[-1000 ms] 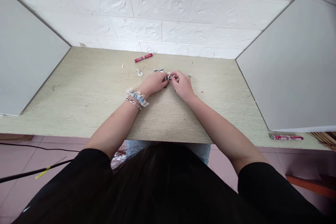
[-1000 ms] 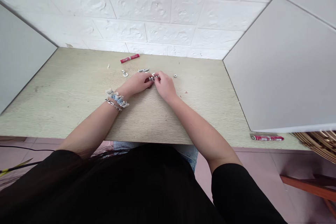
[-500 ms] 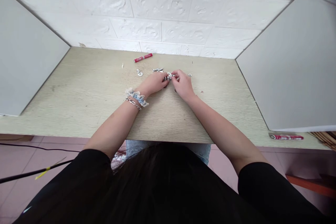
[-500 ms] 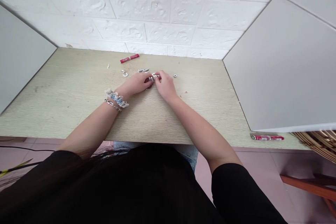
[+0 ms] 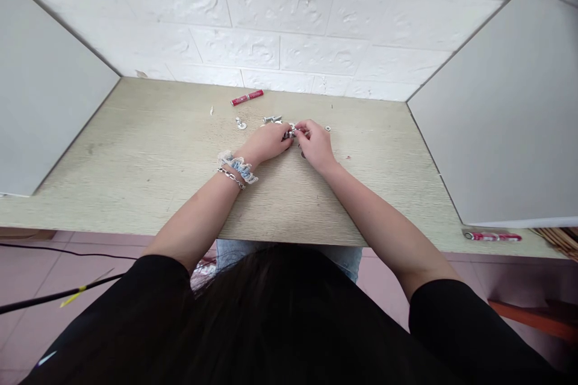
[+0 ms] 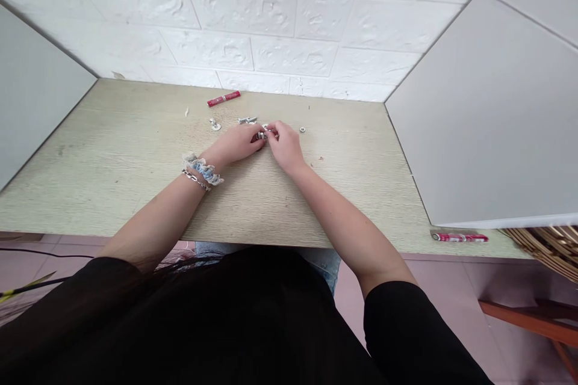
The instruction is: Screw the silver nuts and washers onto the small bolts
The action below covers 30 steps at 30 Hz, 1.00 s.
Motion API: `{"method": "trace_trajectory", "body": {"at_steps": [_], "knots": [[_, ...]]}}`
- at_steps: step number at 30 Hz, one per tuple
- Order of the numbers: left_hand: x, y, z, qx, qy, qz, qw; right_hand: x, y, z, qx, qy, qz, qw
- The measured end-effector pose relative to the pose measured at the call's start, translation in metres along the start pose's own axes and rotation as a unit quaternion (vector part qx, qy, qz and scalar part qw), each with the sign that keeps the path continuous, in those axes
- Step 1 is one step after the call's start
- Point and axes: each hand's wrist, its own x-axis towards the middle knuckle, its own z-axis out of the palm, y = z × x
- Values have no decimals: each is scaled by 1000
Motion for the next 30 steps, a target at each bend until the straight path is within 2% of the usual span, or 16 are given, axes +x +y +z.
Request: {"method": "trace_trajectory", "body": {"at_steps": [13, 25, 30], "knots": [[0, 3, 0, -25, -4, 5, 1000, -1, -2, -2, 6, 11, 0, 1000], [1, 1, 1, -24, -2, 8, 1000, 2, 5, 2, -6, 25, -76, 997], [2, -1, 2, -21, -5, 14, 1000, 2, 6, 2, -46, 36, -99, 993]]}}
